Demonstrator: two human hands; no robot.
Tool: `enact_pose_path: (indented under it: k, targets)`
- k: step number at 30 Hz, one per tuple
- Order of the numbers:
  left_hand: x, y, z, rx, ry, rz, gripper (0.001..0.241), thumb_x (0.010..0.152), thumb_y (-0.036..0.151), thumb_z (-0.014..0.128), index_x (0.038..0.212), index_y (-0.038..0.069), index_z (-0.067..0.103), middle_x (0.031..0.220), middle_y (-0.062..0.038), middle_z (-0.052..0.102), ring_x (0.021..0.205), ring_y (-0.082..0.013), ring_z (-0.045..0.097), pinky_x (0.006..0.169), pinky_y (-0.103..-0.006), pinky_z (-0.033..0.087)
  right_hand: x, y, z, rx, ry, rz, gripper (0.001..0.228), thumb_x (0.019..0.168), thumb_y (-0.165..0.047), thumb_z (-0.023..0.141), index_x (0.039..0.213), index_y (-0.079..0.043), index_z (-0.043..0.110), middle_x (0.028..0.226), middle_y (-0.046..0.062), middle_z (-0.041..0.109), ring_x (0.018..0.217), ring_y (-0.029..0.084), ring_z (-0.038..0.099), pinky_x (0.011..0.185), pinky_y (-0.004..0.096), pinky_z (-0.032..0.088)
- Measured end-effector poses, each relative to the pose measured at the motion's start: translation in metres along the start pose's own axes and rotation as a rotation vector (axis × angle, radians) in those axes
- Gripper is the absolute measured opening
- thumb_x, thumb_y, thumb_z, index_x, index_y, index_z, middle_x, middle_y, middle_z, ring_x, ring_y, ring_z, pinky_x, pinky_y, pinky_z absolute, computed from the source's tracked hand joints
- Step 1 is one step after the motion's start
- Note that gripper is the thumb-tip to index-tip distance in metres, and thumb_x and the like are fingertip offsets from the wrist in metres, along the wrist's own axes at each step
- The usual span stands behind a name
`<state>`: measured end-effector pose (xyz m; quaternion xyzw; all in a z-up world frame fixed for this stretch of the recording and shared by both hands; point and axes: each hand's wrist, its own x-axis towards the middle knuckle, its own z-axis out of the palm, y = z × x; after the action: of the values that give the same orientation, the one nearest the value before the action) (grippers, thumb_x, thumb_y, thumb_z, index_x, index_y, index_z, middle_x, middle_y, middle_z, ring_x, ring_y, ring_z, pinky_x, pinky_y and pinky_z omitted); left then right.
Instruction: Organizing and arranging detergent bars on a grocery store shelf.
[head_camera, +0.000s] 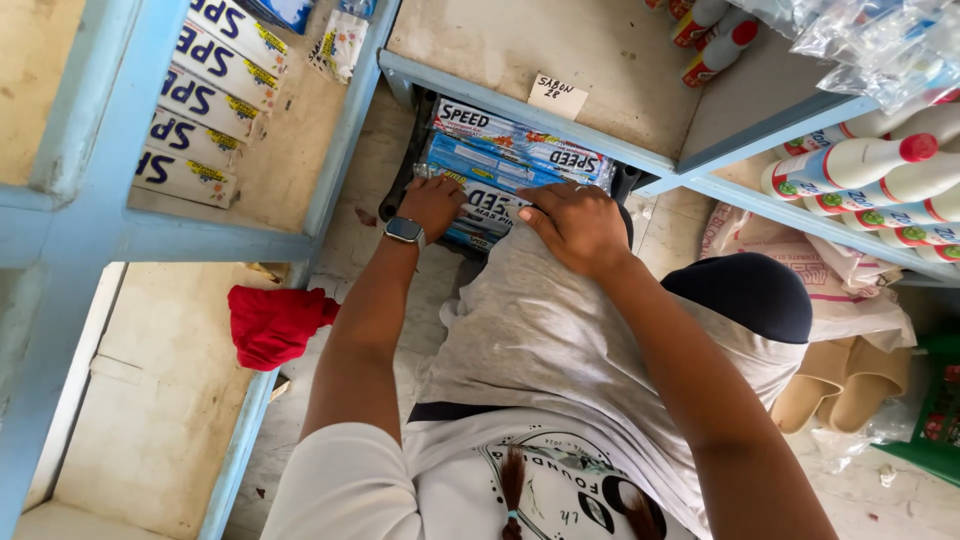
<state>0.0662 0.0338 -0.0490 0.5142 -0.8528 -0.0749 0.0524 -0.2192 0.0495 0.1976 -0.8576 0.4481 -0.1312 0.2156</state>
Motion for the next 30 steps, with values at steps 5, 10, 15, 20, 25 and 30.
enact_pose_path:
  k: [5,10,15,20,25,30]
  targets:
    - [-0.012,0.013,-0.076,0.012,0.151,0.022,0.024,0.093,0.025,0.070,0.115,0.017,0.073,0.113,-0.004,0.065,0.113,-0.0272,0.058,0.104,-0.0469,0.038,0.000,-0.001,0.000,0.000,0.010,-0.010,0.041,0.104,-0.045,0.051,0.124,-0.017,0.074,0.111,0.010,0.074,0.096,0.035,0.070,0.085,0.048,0.054]
    - [-0.028,0.011,-0.109,-0.020,0.289,-0.086,0.022,0.093,0.025,0.071,0.113,0.016,0.073,0.108,-0.004,0.064,0.110,-0.0283,0.059,0.101,-0.0477,0.038,-0.002,-0.001,-0.001,0.005,0.025,-0.010,0.040,0.103,-0.044,0.052,0.122,-0.016,0.074,0.111,0.011,0.074,0.095,0.035,0.069,0.084,0.048,0.054]
    - [-0.045,0.039,-0.144,-0.128,0.588,-0.285,0.021,0.100,0.022,0.067,0.118,0.011,0.069,0.113,-0.009,0.064,0.111,-0.0320,0.058,0.098,-0.0494,0.039,-0.002,0.003,0.002,0.046,0.059,-0.025,0.036,0.105,-0.043,0.055,0.113,-0.015,0.075,0.108,0.008,0.075,0.097,0.033,0.071,0.083,0.046,0.057]
    - [-0.048,0.101,-0.175,-0.373,0.805,-0.320,0.021,0.104,0.018,0.064,0.121,0.006,0.064,0.116,-0.013,0.064,0.111,-0.0345,0.060,0.097,-0.0490,0.043,-0.006,-0.025,-0.018,0.225,0.198,0.047,0.029,0.102,-0.033,0.064,0.120,-0.011,0.070,0.116,0.010,0.074,0.101,0.031,0.073,0.083,0.043,0.060]
    - [-0.041,0.159,-0.205,-0.642,0.985,-0.291,0.020,0.105,0.009,0.062,0.124,0.003,0.061,0.121,-0.013,0.063,0.111,-0.0342,0.063,0.096,-0.0466,0.050,-0.017,-0.065,-0.028,0.752,0.292,-0.037,0.071,0.099,-0.019,0.071,0.154,-0.003,0.029,0.147,0.022,0.053,0.129,0.031,0.062,0.101,0.043,0.055]
    - [-0.041,0.199,-0.270,-0.437,0.987,-0.032,0.031,0.094,0.015,0.079,0.119,0.003,0.067,0.118,-0.009,0.065,0.107,-0.0304,0.063,0.092,-0.0434,0.052,-0.016,-0.074,-0.051,1.241,0.436,-0.149,0.092,0.109,-0.034,0.061,0.168,-0.008,-0.005,0.143,0.022,0.055,0.129,0.030,0.062,0.113,0.045,0.052]
